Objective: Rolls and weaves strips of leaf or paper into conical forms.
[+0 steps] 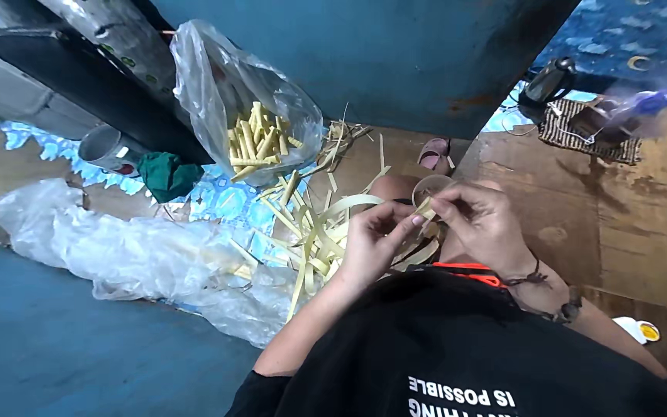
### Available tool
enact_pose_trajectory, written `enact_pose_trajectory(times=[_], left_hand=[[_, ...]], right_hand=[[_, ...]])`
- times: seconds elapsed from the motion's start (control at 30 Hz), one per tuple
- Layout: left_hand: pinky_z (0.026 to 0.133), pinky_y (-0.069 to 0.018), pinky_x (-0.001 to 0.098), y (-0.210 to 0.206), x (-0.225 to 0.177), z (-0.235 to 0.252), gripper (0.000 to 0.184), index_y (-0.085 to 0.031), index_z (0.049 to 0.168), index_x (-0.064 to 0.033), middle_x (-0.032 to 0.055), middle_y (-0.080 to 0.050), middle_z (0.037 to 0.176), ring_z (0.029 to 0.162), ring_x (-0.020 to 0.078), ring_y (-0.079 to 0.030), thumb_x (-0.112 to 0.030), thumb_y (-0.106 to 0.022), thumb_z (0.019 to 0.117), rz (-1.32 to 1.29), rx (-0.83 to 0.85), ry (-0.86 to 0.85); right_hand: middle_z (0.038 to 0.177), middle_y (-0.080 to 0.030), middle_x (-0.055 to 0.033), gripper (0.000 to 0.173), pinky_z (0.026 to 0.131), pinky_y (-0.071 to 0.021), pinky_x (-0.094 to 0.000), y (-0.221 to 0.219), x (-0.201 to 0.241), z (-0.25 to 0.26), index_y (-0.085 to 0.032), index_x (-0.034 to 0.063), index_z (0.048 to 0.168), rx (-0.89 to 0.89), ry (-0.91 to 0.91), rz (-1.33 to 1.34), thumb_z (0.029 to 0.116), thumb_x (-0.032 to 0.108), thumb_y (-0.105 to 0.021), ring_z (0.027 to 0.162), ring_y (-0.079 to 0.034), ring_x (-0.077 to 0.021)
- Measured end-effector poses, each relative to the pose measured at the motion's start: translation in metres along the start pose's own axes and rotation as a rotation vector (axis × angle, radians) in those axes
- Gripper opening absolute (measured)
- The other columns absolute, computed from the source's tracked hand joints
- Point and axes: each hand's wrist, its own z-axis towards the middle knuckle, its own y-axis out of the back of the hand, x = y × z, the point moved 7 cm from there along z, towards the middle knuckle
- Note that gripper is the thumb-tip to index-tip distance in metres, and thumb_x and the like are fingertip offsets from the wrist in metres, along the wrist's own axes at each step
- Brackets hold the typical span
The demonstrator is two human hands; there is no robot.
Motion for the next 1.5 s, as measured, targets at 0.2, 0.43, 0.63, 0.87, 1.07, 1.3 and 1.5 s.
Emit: enact_pose_trajectory(times=[0.2, 0.43, 0.63, 0.87, 1.07, 1.3, 1.5], left_hand=[[0.069, -0.0584, 0.0227, -0.005, -0.005, 0.003, 0.014, -0.073, 0.106, 0.004, 0.0072, -0.067, 0.088, 0.075, 0.0088, -0.065, 0.001, -0.07, 0.092, 0.327, -0.127, -0.264], [0.092, -0.0591, 0.0382, -0.027, 0.029, -0.004, 0.03, -0.07, 0.128, -0.004, 0.0188, -0.066, 0.126, 0.11, 0.0254, -0.069, -0.004, -0.061, 0.1001, 0.629, 0.036, -0.333], [0.06, -0.0615, 0.0302, 0.0, 0.049, 0.009, 0.013, -0.07, 0.09, -0.0003, 0.0046, -0.071, 0.073, 0.061, 0.0117, -0.069, -0.01, -0.066, 0.0984, -0.042, -0.099, 0.246], [0.079, -0.0611, 0.0281, -0.004, 0.021, -0.001, 0.028, -0.065, 0.123, 0.0028, 0.0053, -0.075, 0.099, 0.082, 0.0085, -0.071, 0.001, -0.063, 0.0951, -0.176, 0.054, 0.224], [0.061, -0.057, 0.0242, 0.007, 0.032, 0.003, 0.008, -0.072, 0.098, -0.0004, 0.0019, -0.071, 0.075, 0.061, 0.0061, -0.064, -0.004, -0.074, 0.0912, -0.013, -0.095, 0.102], [0.078, -0.0602, 0.0236, -0.021, 0.031, -0.013, 0.02, -0.074, 0.105, -0.0127, 0.0015, -0.076, 0.092, 0.081, 0.0066, -0.072, -0.006, -0.055, 0.1019, -0.793, 0.09, 0.483], [0.076, -0.0561, 0.0225, -0.019, 0.038, -0.004, 0.01, -0.068, 0.1, -0.0117, -0.0038, -0.071, 0.085, 0.078, 0.0034, -0.067, -0.006, -0.07, 0.0919, -0.571, 0.136, 0.351]], right_hand=[[0.087, -0.074, -0.001, 0.011, 0.07, -0.0648, -0.0292, -0.013, -0.041, -0.011, -0.069, 0.0059, 0.102, -0.089, -0.406, 0.462, 0.0997, 0.001, -0.06, 0.072, -0.073, -0.0106], [0.085, -0.073, -0.0013, 0.009, 0.07, -0.0644, -0.0262, -0.003, -0.05, -0.013, -0.069, 0.003, 0.1, -0.154, -0.47, 0.296, 0.0929, -0.002, -0.07, 0.071, -0.072, -0.0093], [0.095, -0.074, -0.0076, 0.011, 0.077, -0.0618, -0.0237, -0.01, -0.017, -0.018, -0.07, -0.005, 0.103, -0.143, 0.114, -0.159, 0.0956, 0.002, -0.066, 0.085, -0.072, -0.008], [0.121, -0.07, -0.0158, 0.016, 0.104, -0.0546, -0.0328, -0.014, -0.011, -0.025, -0.074, 0.0015, 0.109, 0.0, 0.46, -0.251, 0.1006, 0.011, -0.065, 0.121, -0.066, -0.0207], [0.097, -0.075, -0.0106, 0.017, 0.079, -0.0607, -0.025, -0.006, -0.003, -0.013, -0.074, -0.0031, 0.106, -0.132, 0.321, -0.275, 0.096, 0.01, -0.07, 0.087, -0.072, -0.0105], [0.13, -0.066, -0.0107, 0.017, 0.111, -0.0505, -0.0373, -0.017, 0.009, -0.043, -0.071, 0.0086, 0.115, -0.059, 0.618, -0.29, 0.0989, 0.012, -0.067, 0.131, -0.059, -0.0212], [0.113, -0.065, -0.0025, 0.014, 0.089, -0.0569, -0.0241, -0.003, 0.013, -0.023, -0.069, 0.0102, 0.082, -0.144, 0.363, -0.051, 0.0919, 0.019, -0.071, 0.108, -0.063, -0.0088]])
